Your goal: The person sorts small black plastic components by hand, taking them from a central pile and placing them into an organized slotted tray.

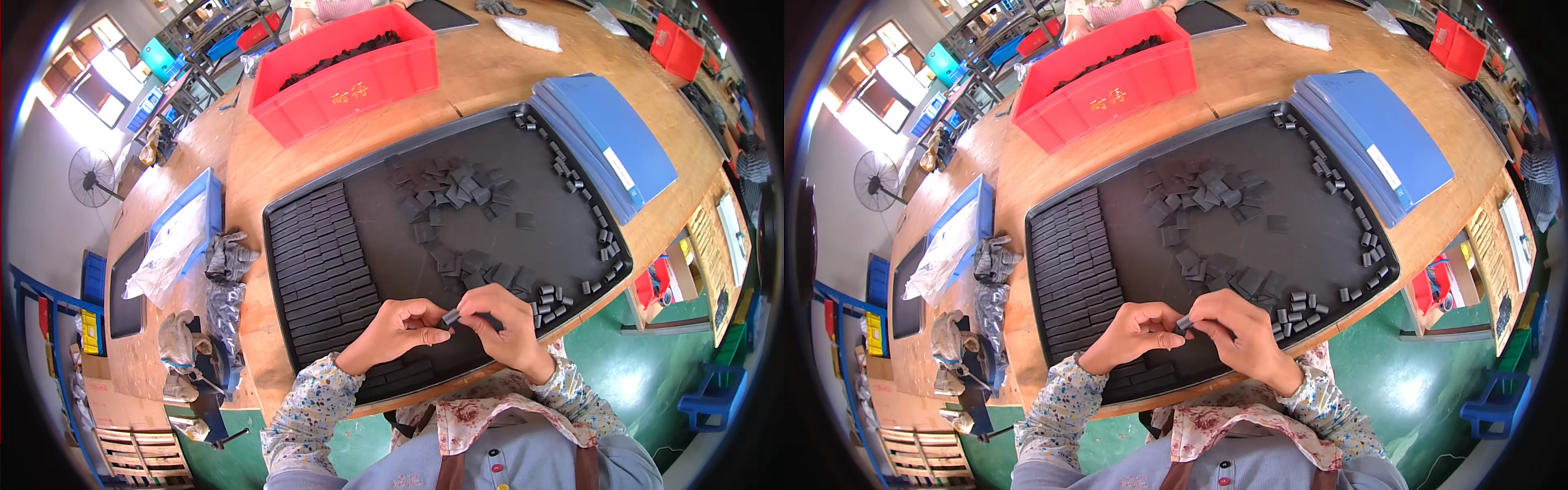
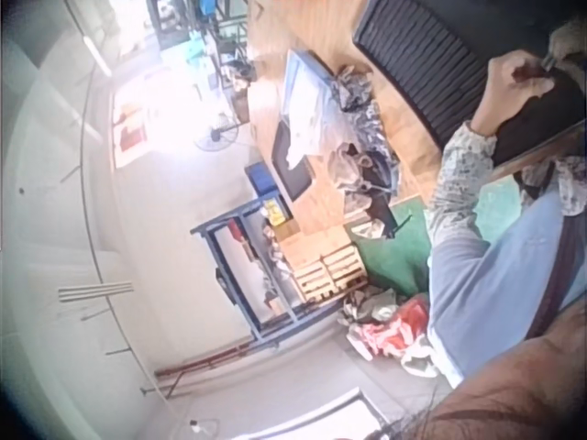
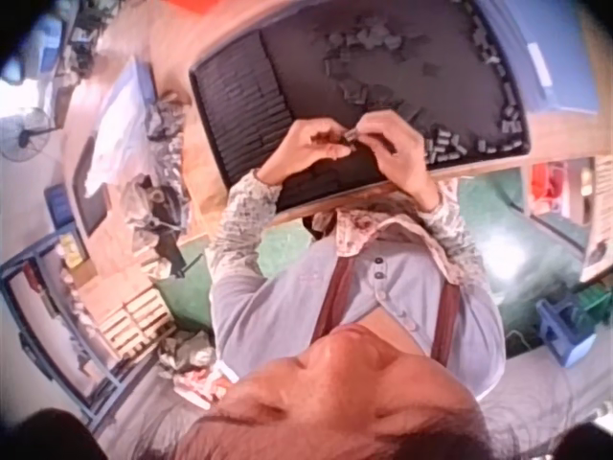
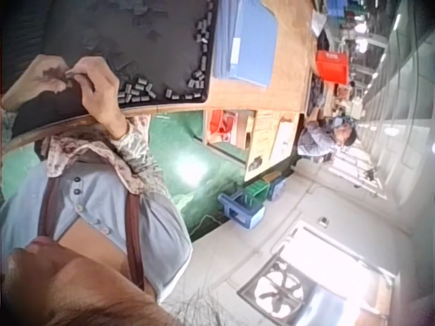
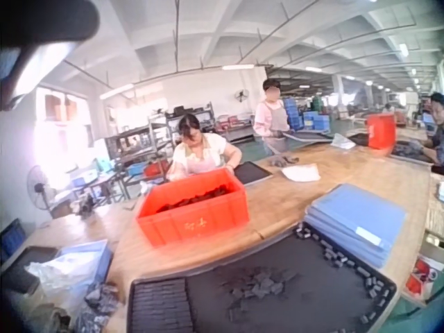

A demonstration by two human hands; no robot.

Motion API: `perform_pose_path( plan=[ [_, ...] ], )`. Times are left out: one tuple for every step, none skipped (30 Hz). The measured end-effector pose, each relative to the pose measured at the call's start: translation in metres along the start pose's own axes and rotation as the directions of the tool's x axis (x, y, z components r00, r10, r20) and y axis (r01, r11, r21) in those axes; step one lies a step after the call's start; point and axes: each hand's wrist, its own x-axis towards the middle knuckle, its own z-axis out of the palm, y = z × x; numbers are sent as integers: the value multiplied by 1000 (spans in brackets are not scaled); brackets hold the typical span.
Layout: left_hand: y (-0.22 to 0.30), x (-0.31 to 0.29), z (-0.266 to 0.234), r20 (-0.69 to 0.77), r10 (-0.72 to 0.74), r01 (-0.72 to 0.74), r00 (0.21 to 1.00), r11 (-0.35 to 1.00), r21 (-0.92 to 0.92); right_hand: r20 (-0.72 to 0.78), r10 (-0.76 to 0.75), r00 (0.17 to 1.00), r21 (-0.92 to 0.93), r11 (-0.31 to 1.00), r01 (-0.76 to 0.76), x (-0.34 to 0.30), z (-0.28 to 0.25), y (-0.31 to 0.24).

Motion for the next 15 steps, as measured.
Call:
perform_pose_path(
  plan=[
    [2, 1, 0, -6, 19, -19, 1000, 1000, -5, 26, -101, 995, -80, 991, 103, 1, -2, 1],
    [2, 1, 1, -11, 38, -38, 999, 999, -10, 28, -100, 995, -79, 992, 102, 1, -4, 0],
    [2, 1, 1, -12, 37, -37, 999, 999, -11, 71, -102, 992, -90, 990, 108, 2, -7, -1],
    [0, 1, 2, -14, 50, -50, 999, 999, -12, 113, -103, 988, -100, 988, 114, 2, -9, -3],
    [-1, 1, 2, -17, 64, -64, 998, 998, -12, 115, -103, 988, -99, 989, 114, 5, -10, -3],
    [-2, 1, 2, -19, 63, -63, 998, 998, -13, 131, -79, 988, -72, 993, 89, 8, -10, -4],
    [-4, 1, 1, -18, 76, -76, 997, 997, 27, 148, -55, 987, -46, 997, 62, 10, -10, -5],
    [-5, 1, 0, -14, 89, -88, 996, 994, 66, 149, -53, 987, -46, 997, 60, 10, -10, -6],
    [-7, 1, -2, -14, 88, -86, 996, 994, 64, 159, 33, 987, -25, 999, -29, 8, -9, -7],
    [-8, 2, -4, -3, 82, -81, 997, 991, 102, 170, 118, 978, -6, 993, -119, 8, -8, -7],
    [-8, 2, -5, 9, 76, -77, 997, 987, 140, 170, 120, 978, -5, 993, -121, 8, -7, -8],
    [-9, 3, -4, 9, 75, -75, 997, 987, 140, 185, 189, 964, 22, 980, -197, 7, -6, -8],
    [-9, 3, -4, 9, 72, -72, 997, 987, 141, 202, 257, 945, 48, 961, -272, 7, -5, -8],
    [-8, 3, -3, 8, 69, -69, 998, 987, 143, 203, 258, 945, 49, 961, -273, 7, -5, -5],
    [-8, 3, -3, 7, 68, -68, 998, 987, 143, 212, 132, 968, -11, 991, -132, 7, -6, 0]
  ],
)
